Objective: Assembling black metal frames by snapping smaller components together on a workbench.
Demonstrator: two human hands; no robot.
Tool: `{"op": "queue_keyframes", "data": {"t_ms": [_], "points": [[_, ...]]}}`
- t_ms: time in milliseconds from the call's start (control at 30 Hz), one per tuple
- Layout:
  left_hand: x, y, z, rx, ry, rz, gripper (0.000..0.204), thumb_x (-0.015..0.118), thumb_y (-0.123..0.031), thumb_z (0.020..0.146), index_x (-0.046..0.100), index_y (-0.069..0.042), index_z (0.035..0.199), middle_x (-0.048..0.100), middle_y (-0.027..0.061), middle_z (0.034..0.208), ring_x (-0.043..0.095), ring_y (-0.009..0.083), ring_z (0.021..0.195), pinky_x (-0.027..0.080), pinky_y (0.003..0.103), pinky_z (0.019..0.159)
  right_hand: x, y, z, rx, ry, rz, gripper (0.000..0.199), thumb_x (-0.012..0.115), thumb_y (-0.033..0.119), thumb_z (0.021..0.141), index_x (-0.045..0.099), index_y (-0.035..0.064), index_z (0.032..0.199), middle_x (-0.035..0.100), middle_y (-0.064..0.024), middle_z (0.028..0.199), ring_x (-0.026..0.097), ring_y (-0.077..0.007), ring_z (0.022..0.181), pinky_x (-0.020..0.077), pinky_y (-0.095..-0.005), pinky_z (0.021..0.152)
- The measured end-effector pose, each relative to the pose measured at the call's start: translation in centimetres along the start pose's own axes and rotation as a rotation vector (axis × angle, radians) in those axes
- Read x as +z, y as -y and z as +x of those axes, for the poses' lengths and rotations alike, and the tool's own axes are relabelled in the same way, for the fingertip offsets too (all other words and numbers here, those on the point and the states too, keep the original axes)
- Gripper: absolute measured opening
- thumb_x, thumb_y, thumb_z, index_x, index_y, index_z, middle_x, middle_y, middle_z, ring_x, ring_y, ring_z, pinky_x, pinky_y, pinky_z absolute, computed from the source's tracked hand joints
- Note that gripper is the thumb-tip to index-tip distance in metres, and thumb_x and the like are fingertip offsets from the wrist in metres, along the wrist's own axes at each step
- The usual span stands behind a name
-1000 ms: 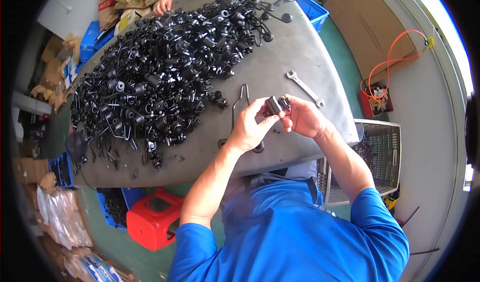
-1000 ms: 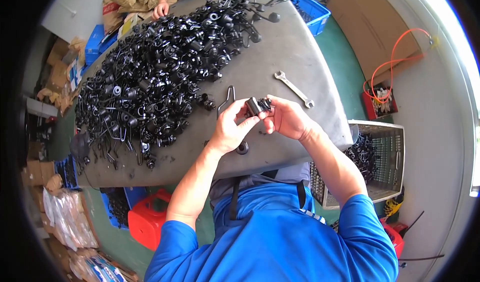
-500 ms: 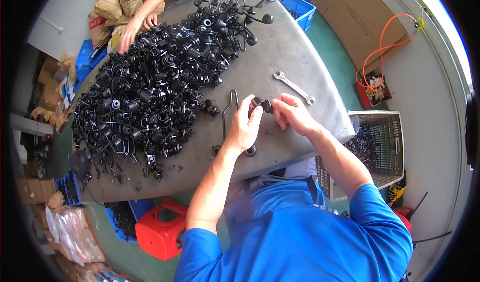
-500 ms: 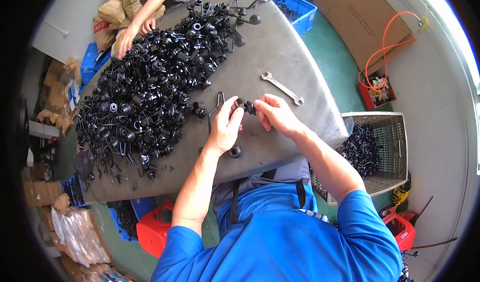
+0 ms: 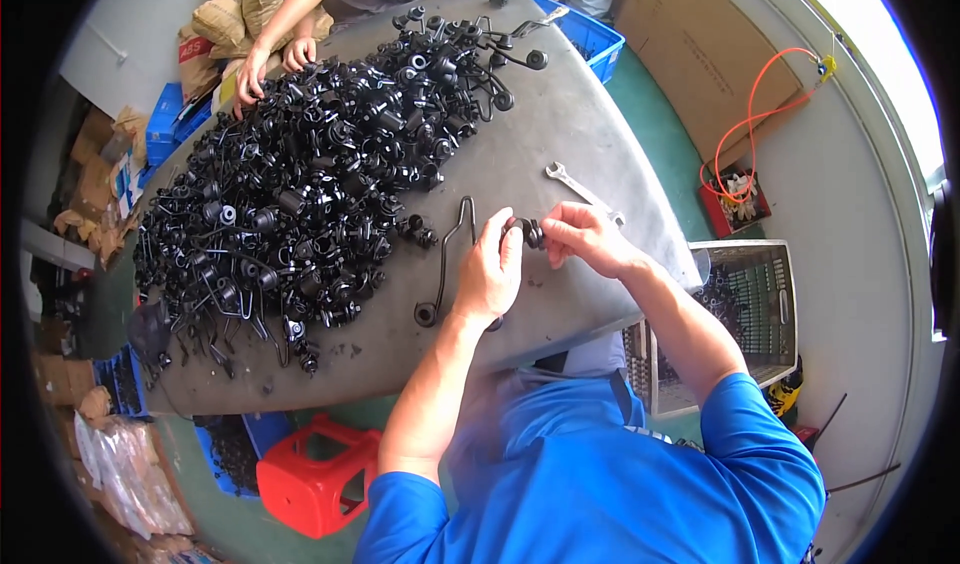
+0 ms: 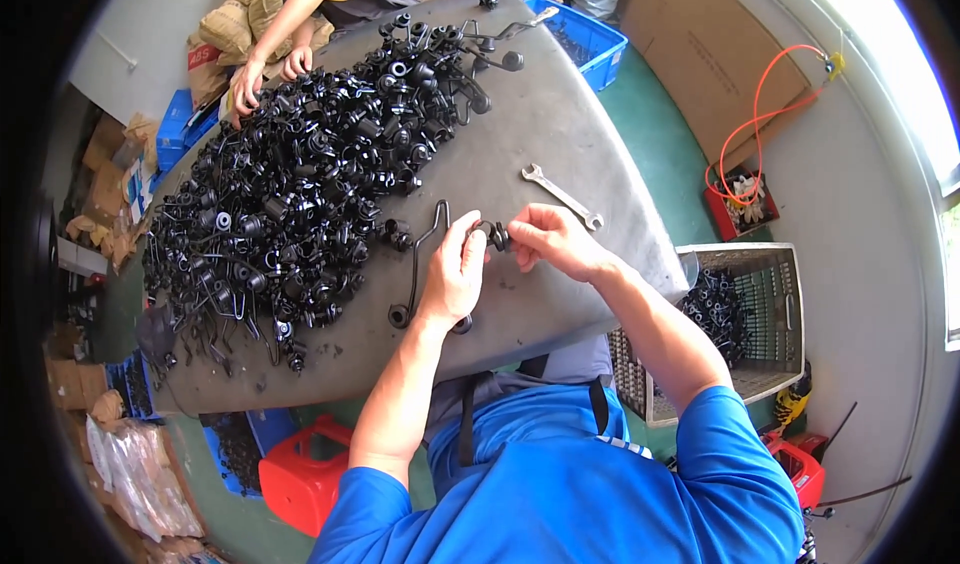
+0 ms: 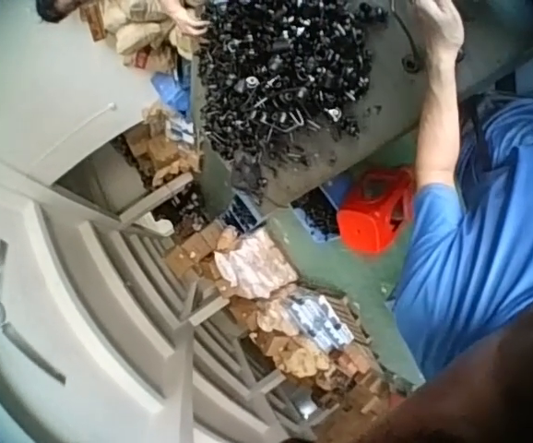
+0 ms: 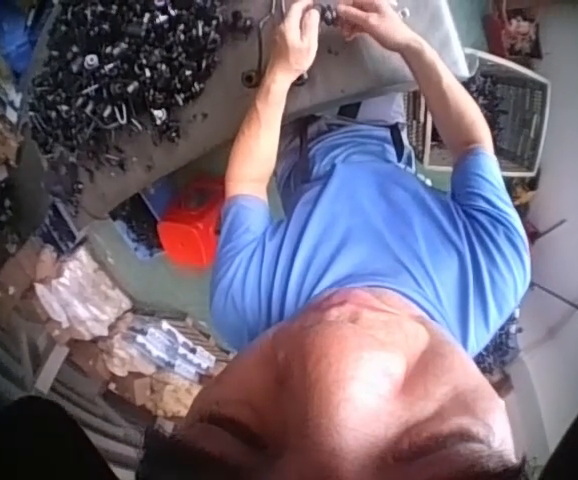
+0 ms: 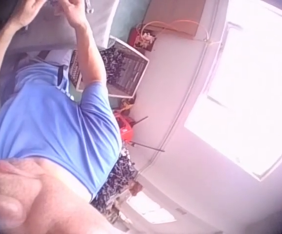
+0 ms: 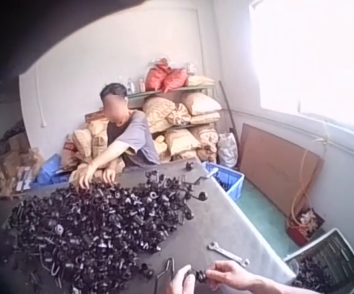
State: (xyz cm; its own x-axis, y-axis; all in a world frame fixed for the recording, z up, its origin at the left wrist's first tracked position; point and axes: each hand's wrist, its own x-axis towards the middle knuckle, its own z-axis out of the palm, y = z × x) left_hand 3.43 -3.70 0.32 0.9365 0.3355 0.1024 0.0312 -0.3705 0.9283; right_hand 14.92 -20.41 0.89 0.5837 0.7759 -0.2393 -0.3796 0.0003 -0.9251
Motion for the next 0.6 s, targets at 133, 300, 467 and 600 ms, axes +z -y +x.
{"op": "queue_keyframes", "data": {"t_ms": [133, 300, 467, 600], "points": [[0.2, -0.1, 0.1, -0.017, 0.007, -0.018, 0.037, 0.051, -0.025, 0.099, 0.051, -0.002, 0.128, 0.066, 0.0201, 0.111, 0.065, 0.0336, 0.102, 0.052, 0.039, 0.085, 0.2, 0.5, -0.3, -0.061, -0.058, 0.025, 0.015, 0.061, 0.015, 0.095, 0.059, 0.0025, 0.102, 0.064, -0.0049, 0.085, 0.063, -0.0122, 0.077, 0.0540, -0.0277, 0.073], [0.5, 0.1, 0.2, -0.012, -0.015, -0.010, 0.037, 0.051, -0.025, 0.099, 0.051, -0.002, 0.127, 0.067, 0.0191, 0.108, 0.066, 0.0323, 0.100, 0.052, 0.038, 0.085, -0.8, -0.4, 0.0, -0.003, 0.014, -0.094, 0.016, 0.062, 0.014, 0.094, 0.059, 0.0025, 0.105, 0.064, -0.0046, 0.084, 0.063, -0.0124, 0.078, 0.0544, -0.0280, 0.075], [0.6, 0.5, 0.6, 0.027, -0.020, 0.016, 0.037, 0.051, -0.026, 0.099, 0.051, -0.002, 0.127, 0.068, 0.0158, 0.100, 0.067, 0.0278, 0.089, 0.052, 0.036, 0.079, -1.0, -0.4, -0.2, -0.010, 0.055, -0.085, 0.015, 0.062, 0.014, 0.094, 0.058, 0.0025, 0.103, 0.064, -0.0048, 0.087, 0.063, -0.0125, 0.076, 0.0543, -0.0280, 0.073], [0.5, 0.2, 0.8, -0.008, -0.016, -0.037, 0.038, 0.051, -0.029, 0.100, 0.052, -0.002, 0.126, 0.064, 0.0092, 0.080, 0.061, 0.0174, 0.069, 0.050, 0.032, 0.066, -0.4, -0.3, -0.1, 0.016, -0.061, 0.084, 0.016, 0.059, 0.016, 0.096, 0.057, 0.0028, 0.104, 0.063, -0.0059, 0.087, 0.063, -0.0133, 0.074, 0.0545, -0.0283, 0.072]]}}
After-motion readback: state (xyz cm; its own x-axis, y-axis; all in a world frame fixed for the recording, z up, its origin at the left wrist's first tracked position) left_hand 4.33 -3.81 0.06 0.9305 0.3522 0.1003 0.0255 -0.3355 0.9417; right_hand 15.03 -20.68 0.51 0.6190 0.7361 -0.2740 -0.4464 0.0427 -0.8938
